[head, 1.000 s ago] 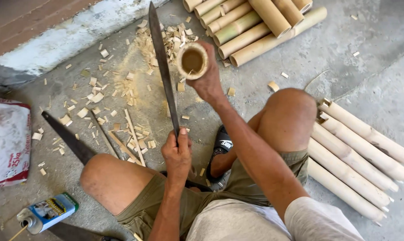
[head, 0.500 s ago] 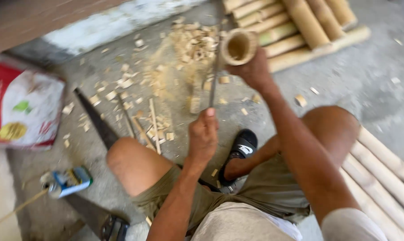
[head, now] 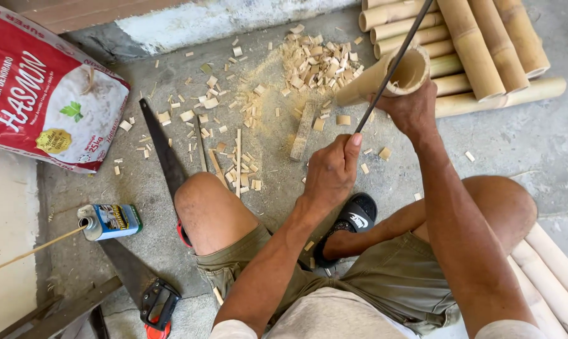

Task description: The recorder is using a machete and other hand tools to process bamboo stalks, carving and shaping them likely for furniture assembly.

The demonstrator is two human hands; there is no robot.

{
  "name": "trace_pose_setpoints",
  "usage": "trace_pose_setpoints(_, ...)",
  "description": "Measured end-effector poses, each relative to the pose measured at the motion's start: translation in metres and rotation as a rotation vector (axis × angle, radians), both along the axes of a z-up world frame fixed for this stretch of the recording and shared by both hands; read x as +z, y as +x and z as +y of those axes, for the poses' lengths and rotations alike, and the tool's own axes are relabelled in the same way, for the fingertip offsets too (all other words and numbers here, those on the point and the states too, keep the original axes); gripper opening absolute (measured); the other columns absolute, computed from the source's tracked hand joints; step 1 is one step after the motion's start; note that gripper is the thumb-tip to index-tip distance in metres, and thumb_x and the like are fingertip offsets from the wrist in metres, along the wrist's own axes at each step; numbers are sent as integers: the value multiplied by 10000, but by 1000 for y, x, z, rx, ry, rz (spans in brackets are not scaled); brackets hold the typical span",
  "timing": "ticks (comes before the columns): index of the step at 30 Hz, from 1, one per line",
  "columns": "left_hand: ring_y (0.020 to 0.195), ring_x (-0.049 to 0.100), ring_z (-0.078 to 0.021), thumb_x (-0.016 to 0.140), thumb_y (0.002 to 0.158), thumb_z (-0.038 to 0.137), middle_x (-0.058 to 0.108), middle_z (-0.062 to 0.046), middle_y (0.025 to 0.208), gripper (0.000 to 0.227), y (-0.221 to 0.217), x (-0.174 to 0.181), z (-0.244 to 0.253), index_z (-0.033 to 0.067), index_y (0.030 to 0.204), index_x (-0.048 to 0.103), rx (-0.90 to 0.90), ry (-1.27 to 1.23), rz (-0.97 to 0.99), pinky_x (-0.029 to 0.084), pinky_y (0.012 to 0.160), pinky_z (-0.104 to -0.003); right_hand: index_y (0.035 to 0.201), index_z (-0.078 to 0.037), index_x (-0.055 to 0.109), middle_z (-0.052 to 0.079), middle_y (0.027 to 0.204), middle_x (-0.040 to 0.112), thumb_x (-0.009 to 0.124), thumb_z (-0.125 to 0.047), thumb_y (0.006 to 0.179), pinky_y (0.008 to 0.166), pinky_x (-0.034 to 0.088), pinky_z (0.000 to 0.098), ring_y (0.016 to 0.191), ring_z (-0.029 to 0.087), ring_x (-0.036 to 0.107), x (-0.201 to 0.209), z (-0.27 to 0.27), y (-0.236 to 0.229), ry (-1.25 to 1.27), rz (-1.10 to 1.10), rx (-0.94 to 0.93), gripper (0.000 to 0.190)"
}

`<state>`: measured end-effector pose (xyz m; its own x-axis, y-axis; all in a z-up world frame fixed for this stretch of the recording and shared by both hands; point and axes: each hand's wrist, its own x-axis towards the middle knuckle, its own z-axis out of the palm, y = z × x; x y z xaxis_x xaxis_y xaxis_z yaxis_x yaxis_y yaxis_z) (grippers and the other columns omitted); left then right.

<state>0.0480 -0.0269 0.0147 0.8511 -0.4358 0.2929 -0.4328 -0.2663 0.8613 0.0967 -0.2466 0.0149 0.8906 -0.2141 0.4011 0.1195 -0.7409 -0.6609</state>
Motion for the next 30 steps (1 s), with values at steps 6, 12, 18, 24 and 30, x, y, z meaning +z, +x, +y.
trace_pose_setpoints(6,437,542,-168,338,1145,358,554,-73,577,500,-11,13,9,6,950,635,0,-65,-55,427,410,-339,1141,-8,704,111,995,786,971,-193,793,747,618,337,877,189,757,3,8,-10,-63,-15,-7,476)
trace_pose_setpoints(12,514,600,-166,354,1169,340,606,-85,688,470,-21,69,15,-20,1025,621,5,-247,-233,477,447,-319,1153,-11,682,93,1024,775,950,-177,808,766,618,308,900,169,748,9,19,-12,152,-12,-8,467)
trace_pose_setpoints(18,458,586,-243,376,1138,338,601,-117,615,469,-1,15,7,7,910,617,63,-21,-131,456,433,-384,1135,-22,701,86,1022,778,965,-154,818,795,593,336,901,186,739,8,18,-12,-20,-90,33,433)
trace_pose_setpoints(24,453,575,-249,343,1143,384,556,-96,555,514,-1,8,5,29,872,596,59,31,-96,452,440,-392,1163,-37,689,69,1045,772,945,-191,800,802,598,327,924,184,748,14,21,-13,24,-73,21,471)
trace_pose_setpoints(30,360,468,-136,298,1122,412,456,-7,482,534,1,-7,4,61,865,606,20,64,-31,370,337,-317,1187,-52,682,72,1074,771,943,-221,780,855,619,340,980,196,753,7,17,-12,27,-3,-6,513)
